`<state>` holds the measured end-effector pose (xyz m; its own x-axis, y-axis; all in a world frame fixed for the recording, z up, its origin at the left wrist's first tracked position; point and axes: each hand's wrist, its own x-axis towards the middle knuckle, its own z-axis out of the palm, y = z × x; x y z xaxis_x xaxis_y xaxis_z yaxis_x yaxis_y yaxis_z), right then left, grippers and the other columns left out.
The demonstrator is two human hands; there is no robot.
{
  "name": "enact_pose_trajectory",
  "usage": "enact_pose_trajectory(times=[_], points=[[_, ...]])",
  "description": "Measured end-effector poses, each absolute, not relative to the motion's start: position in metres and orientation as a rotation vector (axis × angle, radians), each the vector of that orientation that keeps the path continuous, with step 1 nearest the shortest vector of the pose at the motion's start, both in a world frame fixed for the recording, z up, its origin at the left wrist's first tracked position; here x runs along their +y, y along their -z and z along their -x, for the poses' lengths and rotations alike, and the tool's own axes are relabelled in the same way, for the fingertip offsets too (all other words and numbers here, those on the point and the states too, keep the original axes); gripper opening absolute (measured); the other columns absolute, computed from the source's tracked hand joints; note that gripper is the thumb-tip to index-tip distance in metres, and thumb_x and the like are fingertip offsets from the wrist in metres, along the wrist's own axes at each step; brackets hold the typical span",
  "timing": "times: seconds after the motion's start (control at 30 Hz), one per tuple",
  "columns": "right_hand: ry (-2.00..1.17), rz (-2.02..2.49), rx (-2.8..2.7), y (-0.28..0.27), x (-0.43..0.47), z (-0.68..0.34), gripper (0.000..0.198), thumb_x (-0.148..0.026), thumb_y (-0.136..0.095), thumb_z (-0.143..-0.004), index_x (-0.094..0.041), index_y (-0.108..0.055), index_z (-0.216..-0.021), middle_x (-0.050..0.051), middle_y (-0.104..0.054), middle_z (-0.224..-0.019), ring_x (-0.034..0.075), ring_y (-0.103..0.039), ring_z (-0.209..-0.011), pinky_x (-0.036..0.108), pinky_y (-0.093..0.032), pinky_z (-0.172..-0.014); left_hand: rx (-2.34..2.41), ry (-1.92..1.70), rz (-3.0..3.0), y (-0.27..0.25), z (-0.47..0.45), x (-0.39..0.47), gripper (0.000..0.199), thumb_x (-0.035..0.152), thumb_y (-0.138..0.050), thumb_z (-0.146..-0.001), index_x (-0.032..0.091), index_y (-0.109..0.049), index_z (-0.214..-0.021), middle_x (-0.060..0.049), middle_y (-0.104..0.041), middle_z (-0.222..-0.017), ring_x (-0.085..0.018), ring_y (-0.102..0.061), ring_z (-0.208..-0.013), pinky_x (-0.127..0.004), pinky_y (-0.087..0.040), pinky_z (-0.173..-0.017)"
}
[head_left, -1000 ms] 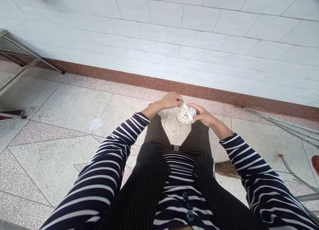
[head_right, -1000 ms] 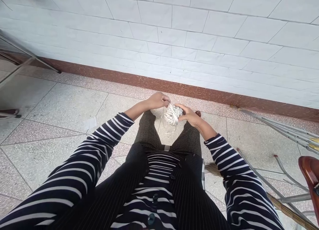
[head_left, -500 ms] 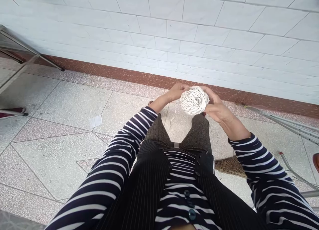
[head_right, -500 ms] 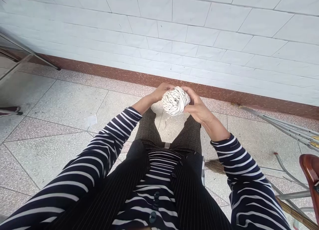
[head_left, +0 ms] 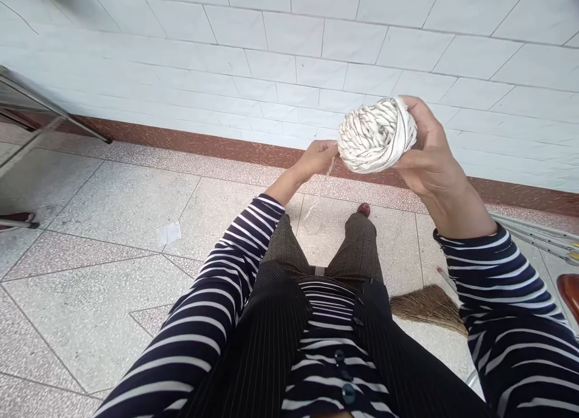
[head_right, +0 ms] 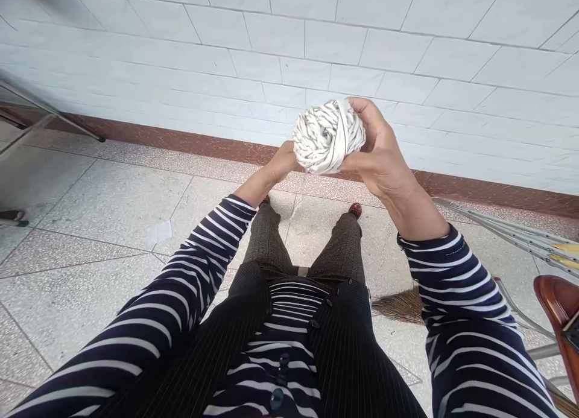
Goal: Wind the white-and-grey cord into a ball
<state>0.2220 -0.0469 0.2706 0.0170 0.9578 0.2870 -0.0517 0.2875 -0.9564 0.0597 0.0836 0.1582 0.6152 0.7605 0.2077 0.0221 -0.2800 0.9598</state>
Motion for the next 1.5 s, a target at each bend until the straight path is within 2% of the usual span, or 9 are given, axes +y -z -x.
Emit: enact_pose_trajectory(times=[0.2,0.37,0.5,0.6,0.73,1.03,1.27,1.4,1.5], points=[[-0.648,1.046,-1.313,-0.272,-0.028,-0.234,0.065,-0.029,-0.091,-0.055,-0.037,-0.055,-0.108,0.000,-0.057,-0.122,0.034,-0.047,-0.130,0.055,-0.047,-0.110,0.467,-0.600,-1.739,-0.149,-0.047,0.065,0.031,0.021,-0.043,-0.095,0.014,-0.070,-0.083,-0.008,-0.075,-0.088,-0.014,-0.069,-0.092,-0.035,-0.048,-0.100],[-0.240,1.234,-1.439,-0.253,-0.009,-0.250,0.071,-0.025,-0.093,-0.058,-0.035,-0.051,-0.115,0.004,-0.039,-0.141,0.036,-0.028,-0.139,0.056,-0.035,-0.121,0.480,-0.374,-1.785,-0.131,-0.034,0.047,0.030,0.019,-0.043,-0.091,0.012,-0.070,-0.081,-0.008,-0.075,-0.078,-0.014,-0.071,-0.080,-0.033,-0.051,-0.092],[-0.157,1.494,-1.518,-0.203,0.002,-0.262,0.073,-0.028,-0.092,-0.058,-0.029,-0.053,-0.120,0.009,-0.035,-0.138,0.037,-0.036,-0.130,0.062,-0.044,-0.108,0.476,-0.250,-1.867,-0.140,-0.019,0.031,0.028,0.020,-0.043,-0.092,0.012,-0.070,-0.088,-0.004,-0.074,-0.072,-0.015,-0.071,-0.078,-0.029,-0.050,-0.087],[-0.285,1.717,-1.567,-0.154,-0.002,-0.263,0.078,-0.024,-0.089,-0.055,-0.025,-0.054,-0.125,0.010,-0.036,-0.135,0.041,-0.041,-0.126,0.066,-0.052,-0.092,0.450,-0.211,-1.896,-0.156,-0.012,0.026,0.028,0.022,-0.043,-0.094,0.013,-0.069,-0.089,-0.003,-0.074,-0.071,-0.015,-0.071,-0.077,-0.028,-0.050,-0.085],[-0.608,1.723,-1.589,-0.108,-0.025,-0.254,0.071,-0.015,-0.082,-0.055,-0.025,-0.060,-0.121,0.009,-0.042,-0.131,0.039,-0.042,-0.126,0.062,-0.048,-0.098,0.453,-0.257,-1.852,-0.165,-0.008,0.040,0.031,0.028,-0.046,-0.097,0.012,-0.069,-0.084,-0.005,-0.073,-0.069,-0.014,-0.070,-0.075,-0.028,-0.050,-0.085],[-1.659,1.292,-1.330,-0.097,-0.079,-0.242,0.075,-0.018,-0.082,-0.056,-0.027,-0.061,-0.127,0.004,-0.059,-0.119,0.026,-0.055,-0.107,0.041,-0.046,-0.092,0.619,-0.395,-1.639,-0.113,-0.015,0.079,0.030,0.037,-0.060,-0.092,0.011,-0.070,-0.083,-0.007,-0.072,-0.069,-0.014,-0.068,-0.070,-0.025,-0.050,-0.072],[-1.705,0.866,-0.977,-0.116,-0.096,-0.217,0.088,-0.025,-0.092,-0.045,-0.032,-0.061,-0.128,0.002,-0.060,-0.128,0.028,-0.054,-0.120,0.039,-0.044,-0.101,0.646,-0.274,-1.672,-0.066,-0.037,0.075,0.018,0.023,-0.058,-0.087,0.010,-0.071,-0.089,-0.007,-0.073,-0.080,-0.017,-0.069,-0.073,-0.030,-0.053,-0.078],[-1.568,0.826,-0.887,-0.130,-0.089,-0.210,0.092,-0.028,-0.092,-0.045,-0.034,-0.059,-0.131,0.003,-0.055,-0.139,0.031,-0.050,-0.128,0.044,-0.047,-0.101,0.670,-0.271,-1.792,-0.050,-0.045,0.058,0.021,0.030,-0.068,-0.084,0.010,-0.073,-0.087,-0.010,-0.075,-0.088,-0.023,-0.068,-0.089,-0.035,-0.051,-0.090],[-1.394,0.934,-0.876,-0.135,-0.076,-0.216,0.086,-0.026,-0.088,-0.050,-0.033,-0.057,-0.130,0.005,-0.052,-0.141,0.032,-0.050,-0.128,0.047,-0.050,-0.099,0.613,-0.199,-1.679,-0.042,-0.041,0.039,0.030,0.039,-0.061,-0.092,0.010,-0.070,-0.092,-0.010,-0.074,-0.080,-0.021,-0.069,-0.082,-0.034,-0.051,-0.088]])
